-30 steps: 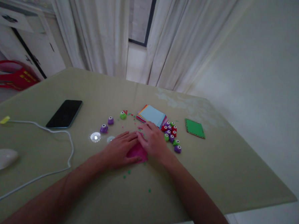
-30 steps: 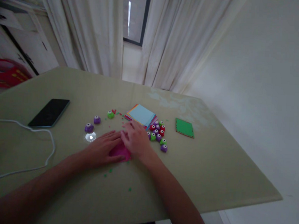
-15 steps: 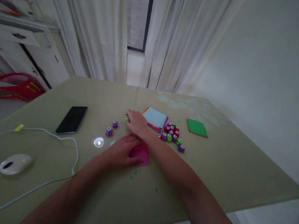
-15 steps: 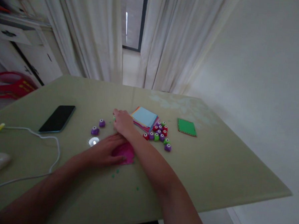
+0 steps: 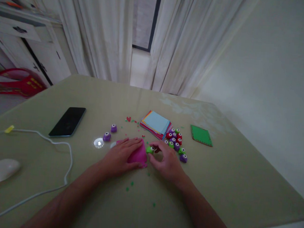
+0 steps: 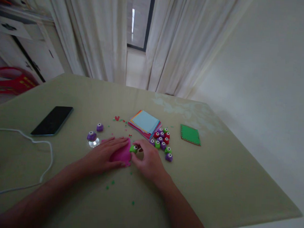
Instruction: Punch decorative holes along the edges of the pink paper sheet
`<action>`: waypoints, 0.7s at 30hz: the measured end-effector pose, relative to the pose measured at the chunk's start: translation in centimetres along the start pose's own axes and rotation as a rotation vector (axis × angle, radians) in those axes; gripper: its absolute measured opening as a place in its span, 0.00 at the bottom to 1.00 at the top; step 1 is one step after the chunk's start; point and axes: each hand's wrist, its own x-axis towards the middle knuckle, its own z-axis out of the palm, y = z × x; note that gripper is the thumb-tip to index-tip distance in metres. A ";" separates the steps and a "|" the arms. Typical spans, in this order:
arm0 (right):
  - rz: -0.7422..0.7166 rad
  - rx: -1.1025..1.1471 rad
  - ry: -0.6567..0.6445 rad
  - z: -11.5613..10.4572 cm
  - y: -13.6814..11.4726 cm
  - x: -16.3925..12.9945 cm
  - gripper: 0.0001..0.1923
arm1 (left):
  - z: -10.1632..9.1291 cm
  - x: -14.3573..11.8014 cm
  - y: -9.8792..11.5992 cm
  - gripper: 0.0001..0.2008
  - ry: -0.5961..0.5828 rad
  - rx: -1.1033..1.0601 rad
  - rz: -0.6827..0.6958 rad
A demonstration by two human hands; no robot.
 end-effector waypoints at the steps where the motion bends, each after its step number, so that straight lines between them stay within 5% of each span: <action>1: 0.012 0.013 0.003 0.1 -0.1 0.1 0.16 | 0.0 0.0 -0.1 0.43 0.005 -0.002 0.000; 21: 0.086 0.002 -0.021 1.1 1.1 -0.2 0.15 | -0.3 0.1 0.1 0.41 0.033 -0.052 -0.008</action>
